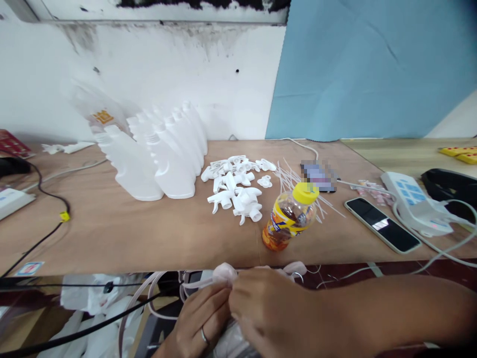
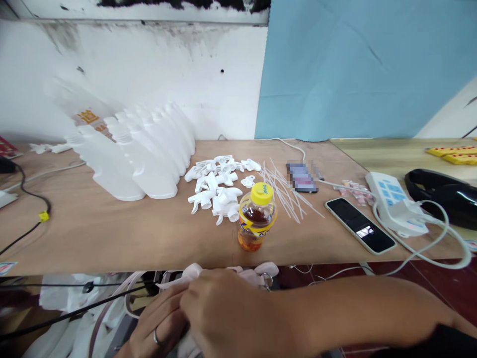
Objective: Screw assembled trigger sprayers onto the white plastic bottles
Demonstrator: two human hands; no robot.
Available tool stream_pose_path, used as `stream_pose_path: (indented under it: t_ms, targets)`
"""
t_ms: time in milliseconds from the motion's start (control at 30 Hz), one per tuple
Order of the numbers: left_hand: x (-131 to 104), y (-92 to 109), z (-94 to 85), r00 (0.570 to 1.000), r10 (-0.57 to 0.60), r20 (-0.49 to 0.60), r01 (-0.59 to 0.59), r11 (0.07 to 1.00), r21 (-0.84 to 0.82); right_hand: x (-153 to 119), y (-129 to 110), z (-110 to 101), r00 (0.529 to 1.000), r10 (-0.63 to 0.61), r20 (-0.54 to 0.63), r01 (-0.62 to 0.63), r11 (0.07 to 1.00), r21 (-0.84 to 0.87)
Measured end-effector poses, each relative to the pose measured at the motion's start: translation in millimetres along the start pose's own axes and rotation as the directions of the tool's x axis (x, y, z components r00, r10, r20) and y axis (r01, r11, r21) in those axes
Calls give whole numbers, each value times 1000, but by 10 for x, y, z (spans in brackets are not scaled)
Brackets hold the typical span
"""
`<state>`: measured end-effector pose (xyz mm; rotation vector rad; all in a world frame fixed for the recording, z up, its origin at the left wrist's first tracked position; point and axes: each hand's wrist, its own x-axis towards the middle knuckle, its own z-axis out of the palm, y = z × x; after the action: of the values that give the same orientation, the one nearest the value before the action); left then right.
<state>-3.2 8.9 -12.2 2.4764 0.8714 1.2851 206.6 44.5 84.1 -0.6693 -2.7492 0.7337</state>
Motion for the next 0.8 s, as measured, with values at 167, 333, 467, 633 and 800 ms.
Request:
stream_pose_path:
  t_ms: [167,333,467,633,800]
  targets:
    - [54,-48,63,982,174,76,-181,978,103,-93,163,-343,951,279,134,-301,933,196]
    - [111,59,101,985,147,93,-162,970,184,-136,-8,-300,965,151,213,-75,942,-326]
    - [157,120,129,989,113,90,-126,980,155,-109,-84,-131,944,210,254,-24,812,-583]
    - [309,130,180,998,47,47,-46,999,-18,-199,52,-99,961,95,259,54,857,-513]
    - [263,112,211,999,53,-11,-53,998,17,-288,22,-52,967,-79,241,218,745,-631]
